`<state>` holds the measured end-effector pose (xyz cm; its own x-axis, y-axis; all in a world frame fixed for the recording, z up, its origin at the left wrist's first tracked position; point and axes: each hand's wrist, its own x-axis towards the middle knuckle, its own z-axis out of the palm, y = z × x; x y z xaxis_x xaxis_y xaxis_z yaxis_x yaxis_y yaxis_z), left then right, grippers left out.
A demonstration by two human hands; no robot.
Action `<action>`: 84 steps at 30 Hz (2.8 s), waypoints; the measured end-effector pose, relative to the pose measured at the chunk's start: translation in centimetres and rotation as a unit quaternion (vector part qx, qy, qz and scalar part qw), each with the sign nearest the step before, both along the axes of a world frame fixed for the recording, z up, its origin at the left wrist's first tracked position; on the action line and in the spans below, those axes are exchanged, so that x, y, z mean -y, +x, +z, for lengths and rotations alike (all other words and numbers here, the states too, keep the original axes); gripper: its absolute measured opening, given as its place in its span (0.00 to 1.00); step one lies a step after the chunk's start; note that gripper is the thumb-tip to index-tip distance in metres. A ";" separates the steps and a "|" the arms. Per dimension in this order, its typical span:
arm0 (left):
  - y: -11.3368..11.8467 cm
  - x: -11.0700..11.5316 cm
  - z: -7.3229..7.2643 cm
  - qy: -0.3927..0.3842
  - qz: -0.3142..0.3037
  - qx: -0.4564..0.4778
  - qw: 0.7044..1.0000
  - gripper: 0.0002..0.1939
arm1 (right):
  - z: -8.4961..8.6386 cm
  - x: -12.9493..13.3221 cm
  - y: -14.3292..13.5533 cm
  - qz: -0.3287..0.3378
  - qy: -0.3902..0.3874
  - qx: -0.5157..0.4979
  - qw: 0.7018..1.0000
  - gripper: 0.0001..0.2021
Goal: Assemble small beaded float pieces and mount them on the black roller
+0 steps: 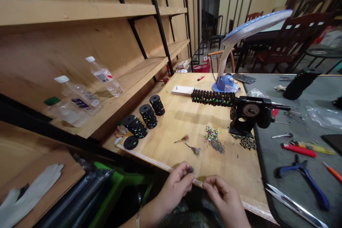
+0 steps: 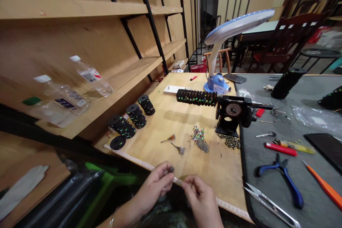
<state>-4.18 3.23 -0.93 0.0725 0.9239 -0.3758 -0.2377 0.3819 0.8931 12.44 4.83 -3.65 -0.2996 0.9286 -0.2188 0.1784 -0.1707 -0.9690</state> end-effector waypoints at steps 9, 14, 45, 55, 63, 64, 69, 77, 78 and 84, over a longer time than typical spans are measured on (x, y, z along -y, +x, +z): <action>0.3 0.0 -0.3 -0.018 0.015 0.014 1.000 0.20 | 0.3 -0.3 -0.2 -0.042 -0.014 -0.045 0.998 0.21; 0.4 -0.1 -0.2 -0.007 0.021 0.013 1.000 0.20 | 1.1 -0.4 -0.1 -0.044 -0.020 -0.067 0.997 0.20; 0.6 0.3 -0.3 -0.007 0.014 0.007 1.000 0.18 | -0.7 0.0 0.5 -0.076 -0.002 -0.038 0.996 0.21; 1.1 0.1 -0.8 0.003 0.022 -0.006 1.000 0.17 | 0.9 -0.8 0.3 -0.006 -0.073 -0.079 0.994 0.14; 1.2 -0.2 -0.9 -0.024 0.018 0.012 0.999 0.15 | 2.2 -2.0 -0.1 0.124 -0.119 -0.093 0.981 0.07; 1.2 -0.2 -1.0 -0.023 0.019 0.010 1.000 0.15 | 2.2 -2.1 -0.2 0.126 -0.122 -0.091 0.980 0.07; 1.2 -0.2 -1.1 -0.024 0.019 0.008 1.000 0.16 | 2.3 -2.4 -0.8 0.133 -0.138 -0.078 0.978 0.06; 1.1 -0.3 -1.5 -0.018 0.013 0.012 1.000 0.17 | 2.5 -3.0 -1.2 0.148 -0.165 -0.083 0.972 0.04; 1.1 -0.3 -1.5 -0.020 0.013 0.014 1.000 0.17 | 2.6 -3.1 -1.2 0.149 -0.169 -0.086 0.970 0.04; 1.0 -0.5 -1.4 -0.025 0.016 0.027 0.999 0.18 | 3.1 -3.2 -1.4 0.148 -0.191 -0.105 0.965 0.03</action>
